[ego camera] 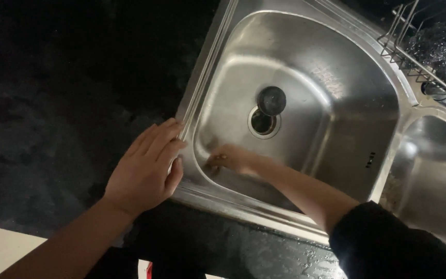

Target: Cleaning a kitchen sink, sorting vegetables on the floor, washing them in a bowl, and organizing eggs into trays.

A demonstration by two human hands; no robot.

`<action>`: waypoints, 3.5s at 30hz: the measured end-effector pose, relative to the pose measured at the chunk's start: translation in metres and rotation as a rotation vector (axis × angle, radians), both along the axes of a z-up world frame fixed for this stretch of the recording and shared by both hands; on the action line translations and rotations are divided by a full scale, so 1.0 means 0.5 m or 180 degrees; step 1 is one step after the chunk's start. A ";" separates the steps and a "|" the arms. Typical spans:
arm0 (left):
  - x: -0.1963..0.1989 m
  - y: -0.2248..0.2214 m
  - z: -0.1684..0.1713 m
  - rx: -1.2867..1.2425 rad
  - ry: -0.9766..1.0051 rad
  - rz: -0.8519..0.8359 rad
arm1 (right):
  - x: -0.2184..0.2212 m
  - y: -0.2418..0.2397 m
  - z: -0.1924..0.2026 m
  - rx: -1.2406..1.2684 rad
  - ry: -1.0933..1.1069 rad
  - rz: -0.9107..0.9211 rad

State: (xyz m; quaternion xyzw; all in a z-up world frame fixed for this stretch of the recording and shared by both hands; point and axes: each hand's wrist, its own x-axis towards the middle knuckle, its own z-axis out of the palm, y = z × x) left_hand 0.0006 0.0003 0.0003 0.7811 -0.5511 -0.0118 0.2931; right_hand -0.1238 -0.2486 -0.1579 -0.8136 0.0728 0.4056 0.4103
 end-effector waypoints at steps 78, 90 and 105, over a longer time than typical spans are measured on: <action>0.000 0.002 -0.007 -0.0047 0.0215 -0.0024 | -0.050 -0.243 -0.017 -0.2064 -0.0809 -0.3160; 0.000 0.003 -0.019 -0.0048 0.0186 -0.0046 | -0.160 -0.155 -0.061 -0.2728 -0.1001 -0.0024; 0.005 0.000 -0.013 -0.0087 0.0164 -0.0025 | -0.075 -0.163 -0.031 -0.2640 0.0798 0.0042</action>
